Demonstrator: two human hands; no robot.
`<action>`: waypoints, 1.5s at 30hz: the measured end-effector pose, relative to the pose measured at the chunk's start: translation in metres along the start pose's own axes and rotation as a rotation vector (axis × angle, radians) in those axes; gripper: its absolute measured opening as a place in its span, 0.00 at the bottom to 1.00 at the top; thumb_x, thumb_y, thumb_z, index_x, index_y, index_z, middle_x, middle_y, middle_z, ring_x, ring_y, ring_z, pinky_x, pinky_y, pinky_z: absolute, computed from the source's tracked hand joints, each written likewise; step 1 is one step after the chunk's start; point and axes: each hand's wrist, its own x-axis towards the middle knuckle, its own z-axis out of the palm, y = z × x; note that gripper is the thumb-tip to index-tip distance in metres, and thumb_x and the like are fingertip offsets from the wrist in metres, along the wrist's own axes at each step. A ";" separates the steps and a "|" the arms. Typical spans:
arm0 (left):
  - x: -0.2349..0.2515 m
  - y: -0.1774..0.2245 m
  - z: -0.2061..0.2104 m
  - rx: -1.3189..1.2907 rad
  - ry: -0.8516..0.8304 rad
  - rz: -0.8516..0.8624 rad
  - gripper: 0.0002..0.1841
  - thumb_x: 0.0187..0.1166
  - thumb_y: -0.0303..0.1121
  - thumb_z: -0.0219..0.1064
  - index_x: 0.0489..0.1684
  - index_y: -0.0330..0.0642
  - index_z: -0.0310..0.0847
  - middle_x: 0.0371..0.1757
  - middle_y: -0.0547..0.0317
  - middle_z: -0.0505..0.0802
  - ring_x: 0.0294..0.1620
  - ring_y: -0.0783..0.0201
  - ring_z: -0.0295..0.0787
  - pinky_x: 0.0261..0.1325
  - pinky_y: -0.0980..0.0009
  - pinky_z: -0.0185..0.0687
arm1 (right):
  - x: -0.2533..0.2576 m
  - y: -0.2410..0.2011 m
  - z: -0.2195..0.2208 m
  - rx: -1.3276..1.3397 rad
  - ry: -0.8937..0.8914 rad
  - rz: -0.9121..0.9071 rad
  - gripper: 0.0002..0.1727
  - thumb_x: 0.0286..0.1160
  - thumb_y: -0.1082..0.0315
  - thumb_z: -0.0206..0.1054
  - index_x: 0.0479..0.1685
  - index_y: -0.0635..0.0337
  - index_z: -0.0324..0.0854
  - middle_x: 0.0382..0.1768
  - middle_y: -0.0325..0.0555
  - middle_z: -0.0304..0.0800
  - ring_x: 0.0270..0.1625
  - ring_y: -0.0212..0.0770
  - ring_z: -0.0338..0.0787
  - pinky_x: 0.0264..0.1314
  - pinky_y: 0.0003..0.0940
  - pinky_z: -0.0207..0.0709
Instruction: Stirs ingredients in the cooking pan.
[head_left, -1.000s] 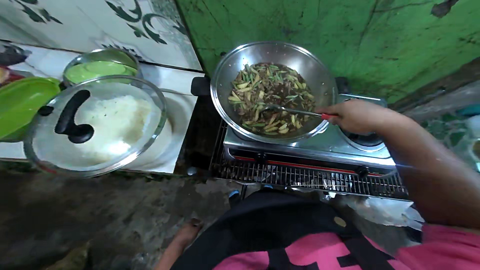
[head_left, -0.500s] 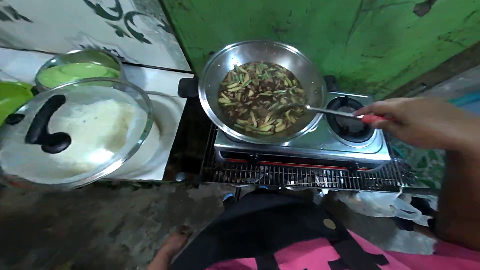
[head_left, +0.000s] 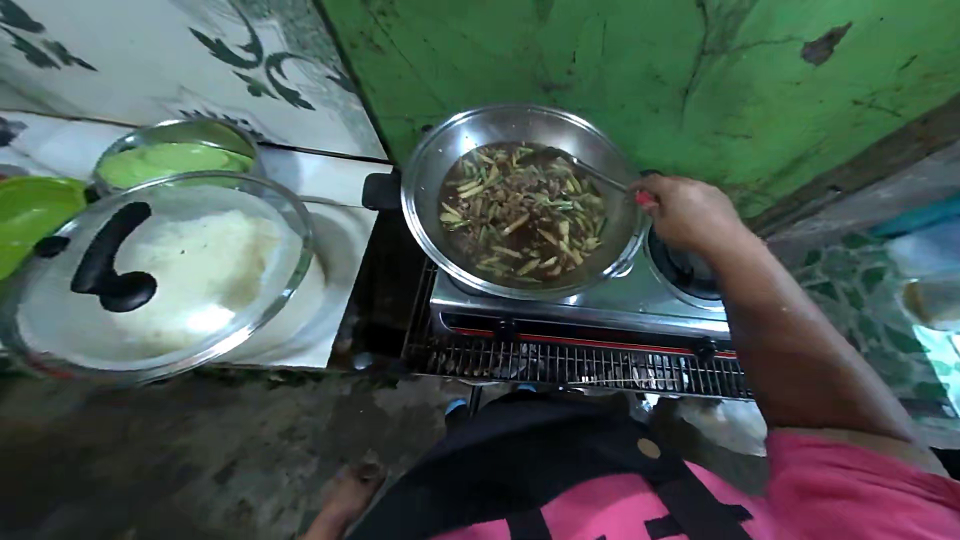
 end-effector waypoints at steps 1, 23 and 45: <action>-0.004 -0.002 0.000 -0.013 -0.023 -0.015 0.26 0.84 0.50 0.67 0.74 0.43 0.81 0.68 0.39 0.89 0.72 0.40 0.84 0.76 0.38 0.74 | 0.007 -0.002 0.008 0.004 -0.026 -0.020 0.21 0.87 0.67 0.61 0.76 0.41 0.81 0.65 0.58 0.88 0.66 0.67 0.88 0.64 0.75 0.77; 0.001 -0.022 0.012 -0.041 -0.033 -0.031 0.27 0.87 0.52 0.62 0.76 0.44 0.79 0.67 0.41 0.90 0.71 0.40 0.85 0.75 0.37 0.75 | 0.063 -0.075 0.020 0.142 -0.200 -0.358 0.23 0.90 0.66 0.58 0.81 0.44 0.79 0.66 0.56 0.89 0.68 0.59 0.88 0.73 0.66 0.75; -0.003 -0.044 0.015 -0.083 -0.070 -0.029 0.27 0.86 0.52 0.64 0.76 0.44 0.78 0.67 0.41 0.90 0.69 0.42 0.87 0.74 0.40 0.78 | 0.058 -0.035 -0.035 -0.379 -0.058 0.226 0.19 0.82 0.65 0.63 0.70 0.52 0.83 0.64 0.73 0.85 0.65 0.80 0.84 0.52 0.84 0.73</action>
